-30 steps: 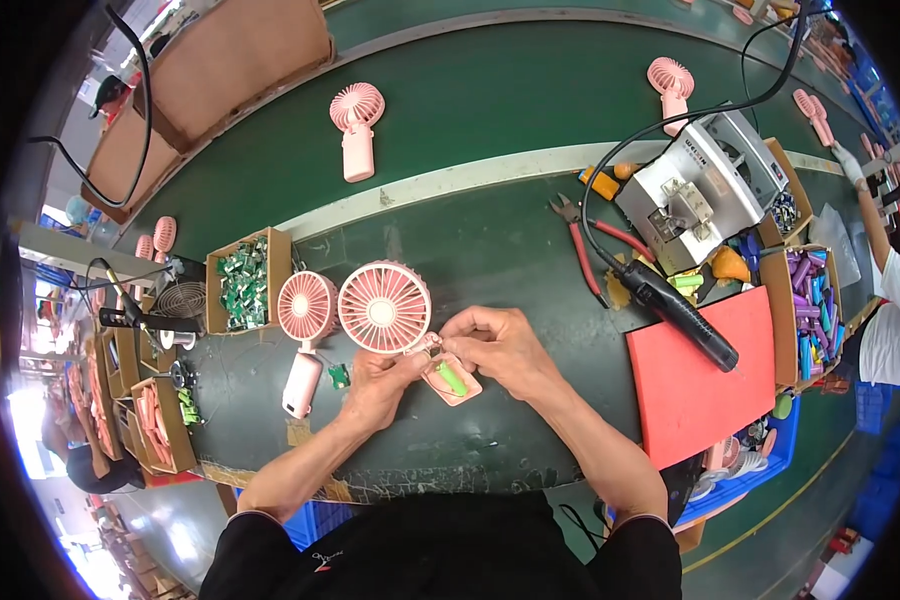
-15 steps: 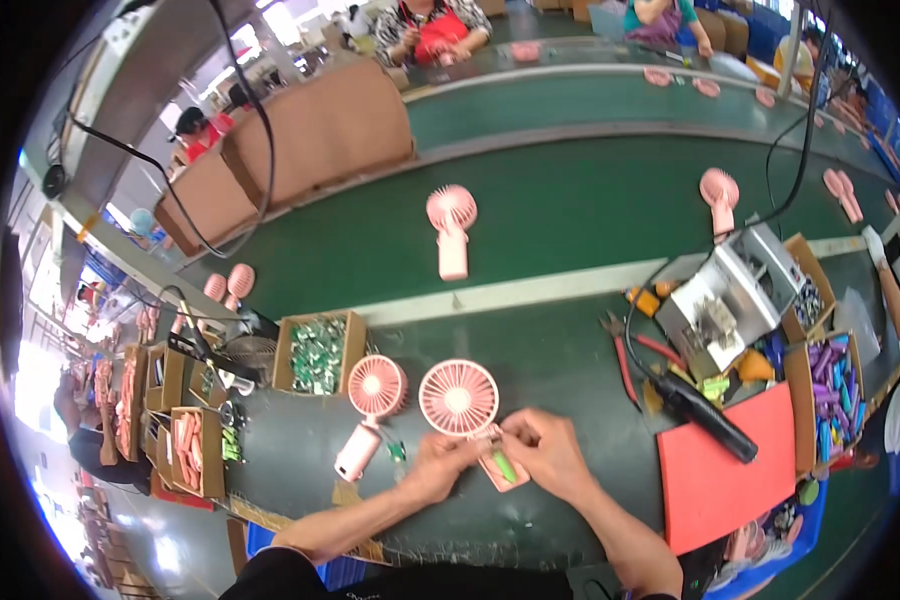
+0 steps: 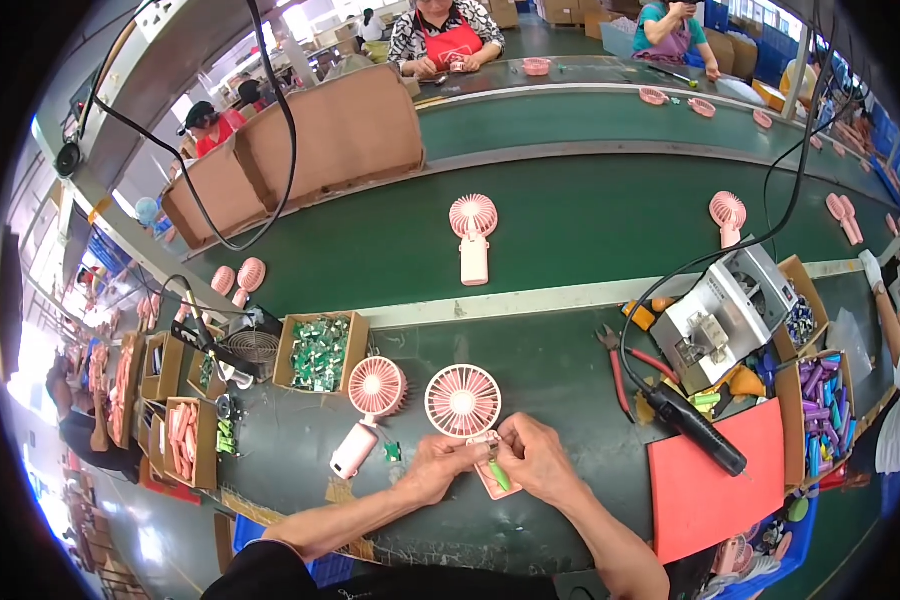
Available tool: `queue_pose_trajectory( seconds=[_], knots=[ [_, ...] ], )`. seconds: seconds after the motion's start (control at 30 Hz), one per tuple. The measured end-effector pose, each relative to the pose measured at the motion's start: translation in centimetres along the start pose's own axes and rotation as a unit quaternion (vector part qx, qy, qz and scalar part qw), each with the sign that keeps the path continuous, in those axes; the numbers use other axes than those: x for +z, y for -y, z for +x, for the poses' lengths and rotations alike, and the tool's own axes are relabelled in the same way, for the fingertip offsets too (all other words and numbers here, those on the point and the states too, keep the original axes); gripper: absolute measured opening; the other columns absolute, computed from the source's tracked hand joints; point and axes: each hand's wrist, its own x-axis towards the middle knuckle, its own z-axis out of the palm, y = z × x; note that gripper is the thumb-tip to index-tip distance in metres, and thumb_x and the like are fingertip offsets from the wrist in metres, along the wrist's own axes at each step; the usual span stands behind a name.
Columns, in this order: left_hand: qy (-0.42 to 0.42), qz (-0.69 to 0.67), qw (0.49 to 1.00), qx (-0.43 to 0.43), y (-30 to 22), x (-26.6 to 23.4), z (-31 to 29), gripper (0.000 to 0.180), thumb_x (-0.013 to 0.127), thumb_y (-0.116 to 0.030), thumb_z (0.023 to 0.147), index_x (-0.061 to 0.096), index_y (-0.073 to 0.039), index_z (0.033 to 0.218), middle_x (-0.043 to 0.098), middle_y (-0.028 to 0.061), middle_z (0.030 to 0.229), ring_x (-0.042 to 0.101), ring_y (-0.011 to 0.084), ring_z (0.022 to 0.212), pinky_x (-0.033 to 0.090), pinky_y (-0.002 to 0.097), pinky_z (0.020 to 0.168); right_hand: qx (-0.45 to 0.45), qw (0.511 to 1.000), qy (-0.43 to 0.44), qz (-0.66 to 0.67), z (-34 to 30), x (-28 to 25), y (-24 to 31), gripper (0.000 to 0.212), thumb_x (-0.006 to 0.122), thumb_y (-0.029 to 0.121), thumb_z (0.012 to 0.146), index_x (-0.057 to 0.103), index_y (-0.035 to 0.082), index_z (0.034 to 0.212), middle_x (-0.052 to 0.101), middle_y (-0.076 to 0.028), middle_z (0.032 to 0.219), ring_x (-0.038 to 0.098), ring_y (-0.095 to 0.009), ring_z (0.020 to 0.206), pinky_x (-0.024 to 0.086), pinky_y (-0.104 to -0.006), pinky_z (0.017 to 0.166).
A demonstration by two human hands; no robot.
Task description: The person assembles small portable fans by inserting circuit boards, rechargeable batteries, and internal wires into plastic housings, then secures the components with an electric screwdriver.
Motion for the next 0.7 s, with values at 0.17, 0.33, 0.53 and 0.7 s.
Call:
queue_pose_trajectory(
  seconds=[0.17,0.33,0.53,0.7],
  knots=[
    [-0.031,0.091,0.992,-0.080,-1.1,0.1,0.9,0.027,0.065,-0.014,0.088,0.065,0.003,0.109,0.068,0.0076,0.098,0.064,0.0141,0.088,0.053,0.0298,0.083,-0.022,1.000,0.007,-0.018,0.8,-0.4,-0.6,0.008,0.059,0.004,0.083,0.053,0.000,0.086,0.054,0.000,0.067,0.048,-0.003,0.058,0.039,-0.0237,0.049],
    [-0.021,-0.040,0.991,-0.127,-2.7,0.1,1.8,0.029,0.066,-0.018,0.088,0.064,0.005,0.106,0.068,0.0127,0.099,0.067,0.0200,0.090,0.054,0.0369,0.087,0.029,0.992,0.056,0.110,1.8,-0.7,-1.8,0.008,0.058,0.004,0.088,0.055,-0.002,0.093,0.058,-0.003,0.076,0.052,-0.005,0.061,0.042,-0.0222,0.051],
    [-0.024,-0.070,0.985,-0.156,-2.8,0.1,2.1,0.032,0.069,-0.019,0.086,0.063,0.005,0.108,0.068,0.0131,0.100,0.067,0.0206,0.092,0.054,0.0387,0.088,0.117,0.980,0.074,0.146,1.6,-2.0,-2.0,0.011,0.056,0.003,0.089,0.057,-0.003,0.098,0.061,-0.005,0.082,0.054,-0.007,0.056,0.041,-0.0220,0.047],
    [-0.027,-0.072,0.984,-0.162,-2.7,0.1,1.8,0.033,0.069,-0.019,0.086,0.063,0.005,0.108,0.068,0.0130,0.100,0.067,0.0205,0.093,0.054,0.0387,0.088,0.134,0.978,0.076,0.144,1.4,-2.0,-1.8,0.010,0.056,0.002,0.089,0.058,-0.003,0.098,0.061,-0.005,0.081,0.054,-0.007,0.054,0.040,-0.0215,0.046]
  ],
)
